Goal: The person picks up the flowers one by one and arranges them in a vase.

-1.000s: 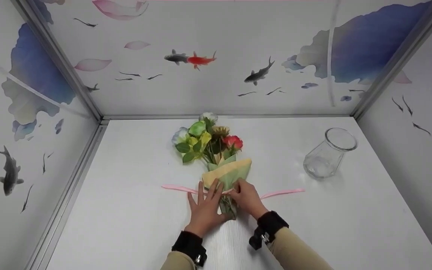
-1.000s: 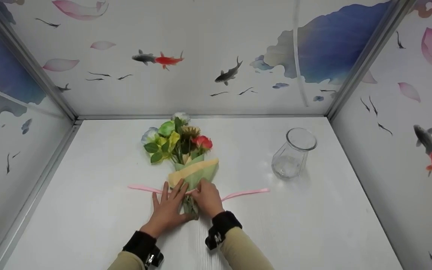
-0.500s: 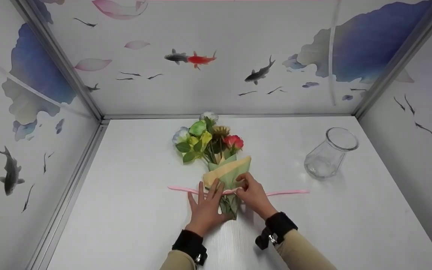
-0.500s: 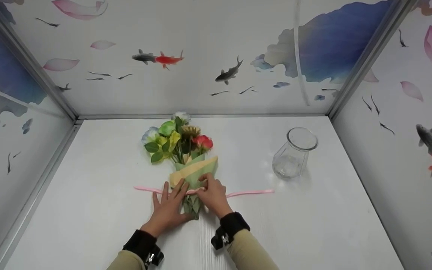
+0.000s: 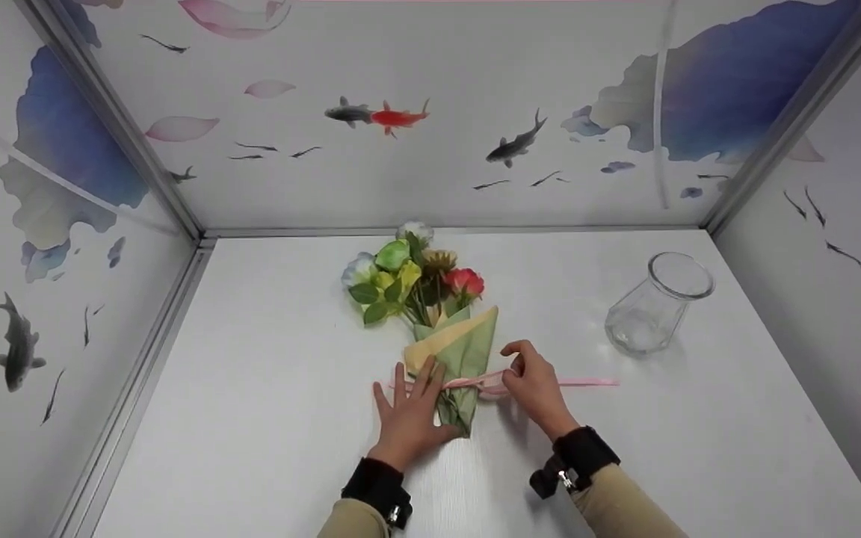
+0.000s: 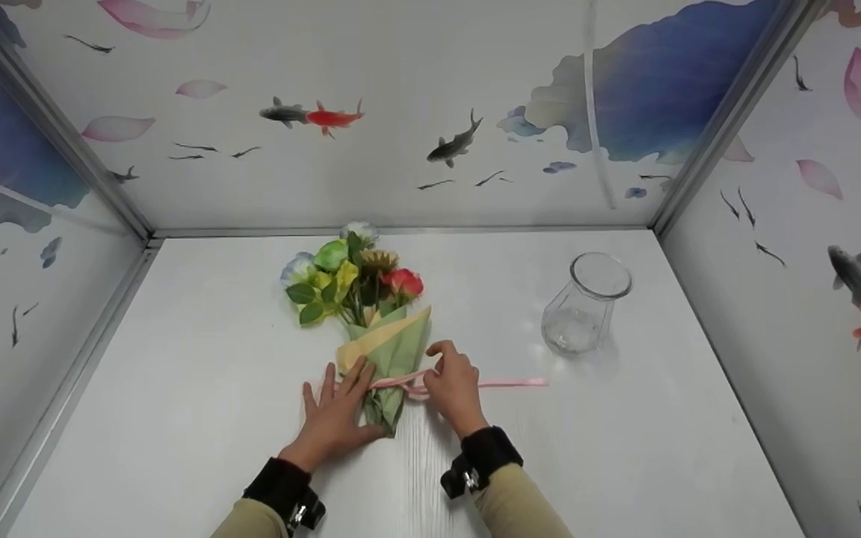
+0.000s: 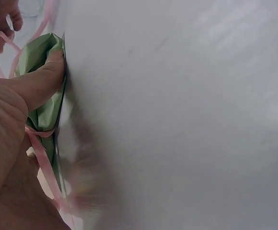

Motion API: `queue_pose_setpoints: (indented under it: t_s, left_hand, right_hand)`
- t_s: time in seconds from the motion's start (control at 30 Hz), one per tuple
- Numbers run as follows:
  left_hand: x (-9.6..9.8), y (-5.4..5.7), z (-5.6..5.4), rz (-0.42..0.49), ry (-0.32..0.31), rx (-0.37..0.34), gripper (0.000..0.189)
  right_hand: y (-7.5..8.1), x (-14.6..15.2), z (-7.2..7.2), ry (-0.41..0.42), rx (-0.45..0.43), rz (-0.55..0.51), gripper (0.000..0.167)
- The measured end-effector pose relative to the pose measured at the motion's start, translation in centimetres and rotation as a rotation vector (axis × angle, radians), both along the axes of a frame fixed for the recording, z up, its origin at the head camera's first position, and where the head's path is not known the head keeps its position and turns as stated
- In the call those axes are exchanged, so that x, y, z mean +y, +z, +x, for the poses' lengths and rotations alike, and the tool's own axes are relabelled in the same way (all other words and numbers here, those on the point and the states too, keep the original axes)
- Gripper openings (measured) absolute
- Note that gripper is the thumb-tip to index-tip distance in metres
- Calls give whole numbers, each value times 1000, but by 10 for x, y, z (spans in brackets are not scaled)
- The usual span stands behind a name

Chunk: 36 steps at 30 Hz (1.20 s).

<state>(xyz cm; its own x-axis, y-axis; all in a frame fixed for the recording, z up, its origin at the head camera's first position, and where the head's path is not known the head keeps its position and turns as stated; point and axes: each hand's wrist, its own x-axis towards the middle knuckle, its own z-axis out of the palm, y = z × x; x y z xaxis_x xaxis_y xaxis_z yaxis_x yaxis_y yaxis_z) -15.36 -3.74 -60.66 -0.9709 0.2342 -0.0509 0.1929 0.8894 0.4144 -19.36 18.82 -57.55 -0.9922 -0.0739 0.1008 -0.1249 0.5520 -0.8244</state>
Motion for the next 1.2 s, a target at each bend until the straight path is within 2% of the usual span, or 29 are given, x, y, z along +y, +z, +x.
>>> queue_pose_setpoints:
  t_s: [0.23,0.5,1.2]
  left_hand:
    - [1,1,2,40,-9,-6,105]
    - [1,0,1,27,0,-16,103]
    - [0,1,1,52,5,-28,105]
  right_hand:
    - [4,21,0,-153,-29,-27,25]
    - [4,51,4,-247,-63,-33,22]
    - [0,142,25,-386,-344,-123,39]
